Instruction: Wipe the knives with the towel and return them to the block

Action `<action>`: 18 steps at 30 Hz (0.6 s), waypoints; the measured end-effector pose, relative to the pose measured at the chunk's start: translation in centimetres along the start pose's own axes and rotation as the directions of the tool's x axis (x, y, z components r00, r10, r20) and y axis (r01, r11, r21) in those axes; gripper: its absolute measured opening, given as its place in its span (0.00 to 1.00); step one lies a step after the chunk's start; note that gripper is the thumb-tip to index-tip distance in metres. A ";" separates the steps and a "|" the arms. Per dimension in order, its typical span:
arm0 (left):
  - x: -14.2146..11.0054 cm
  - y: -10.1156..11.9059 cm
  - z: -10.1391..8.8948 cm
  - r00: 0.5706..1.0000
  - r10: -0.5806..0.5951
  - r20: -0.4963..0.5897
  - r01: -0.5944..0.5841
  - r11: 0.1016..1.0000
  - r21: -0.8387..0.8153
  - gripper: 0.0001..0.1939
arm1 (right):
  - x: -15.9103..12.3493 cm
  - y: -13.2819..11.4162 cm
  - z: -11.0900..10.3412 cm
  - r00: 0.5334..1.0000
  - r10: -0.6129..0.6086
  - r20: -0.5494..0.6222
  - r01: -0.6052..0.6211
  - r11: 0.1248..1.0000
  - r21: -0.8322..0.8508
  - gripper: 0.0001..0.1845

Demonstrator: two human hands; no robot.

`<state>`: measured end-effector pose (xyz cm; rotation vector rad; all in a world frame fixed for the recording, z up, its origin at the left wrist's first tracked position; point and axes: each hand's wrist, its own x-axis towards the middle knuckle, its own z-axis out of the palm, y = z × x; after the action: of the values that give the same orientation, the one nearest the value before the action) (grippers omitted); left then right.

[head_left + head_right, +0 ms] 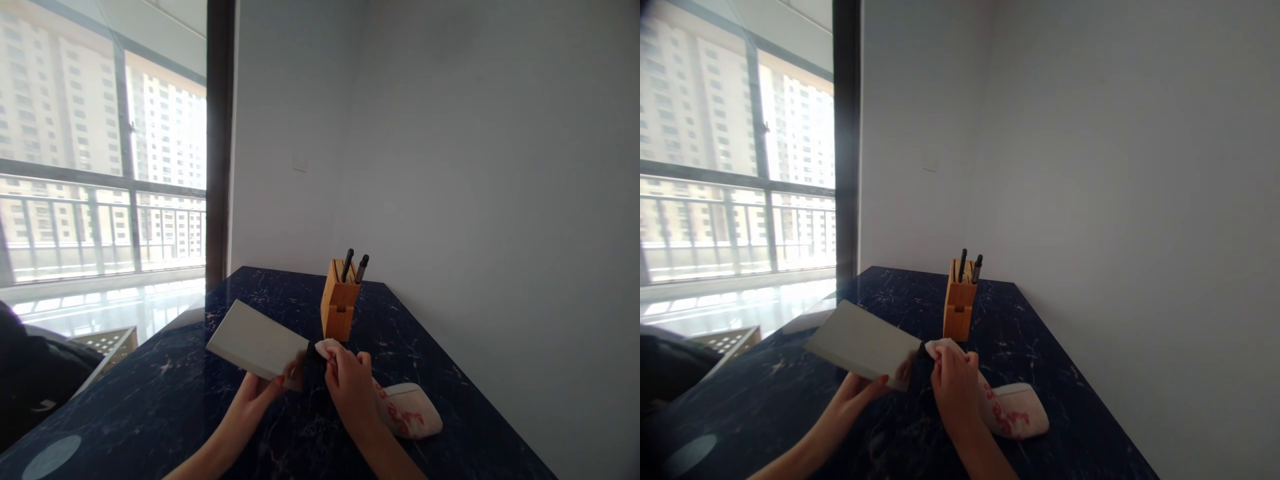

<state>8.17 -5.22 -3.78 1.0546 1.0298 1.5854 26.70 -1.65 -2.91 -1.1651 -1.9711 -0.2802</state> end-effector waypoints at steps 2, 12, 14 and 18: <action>-0.4 -0.2 0.4 0.998 0.001 0.060 -0.001 1.000 -0.003 0.24 | 0.0 -0.4 -0.2 1.000 -0.030 0.005 0.030 0.999 0.024 0.13; -1.2 -0.7 1.7 0.989 0.053 0.139 -0.033 0.989 -0.141 0.23 | -0.2 -0.1 1.0 0.996 -0.045 0.080 0.046 0.999 -0.005 0.11; -1.3 -0.7 1.8 0.991 0.042 0.127 -0.023 0.989 -0.147 0.24 | -0.3 0.1 1.4 0.995 -0.047 0.086 0.048 0.999 -0.004 0.11; -1.2 -0.8 1.7 0.995 0.005 0.104 0.012 0.986 -0.165 0.27 | -0.5 0.2 2.0 0.996 -0.065 0.058 0.063 0.998 0.032 0.10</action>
<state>10.24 -5.98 -4.26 1.0092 0.8146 1.5670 25.92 -0.74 -4.60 -1.1045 -2.0603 -0.2510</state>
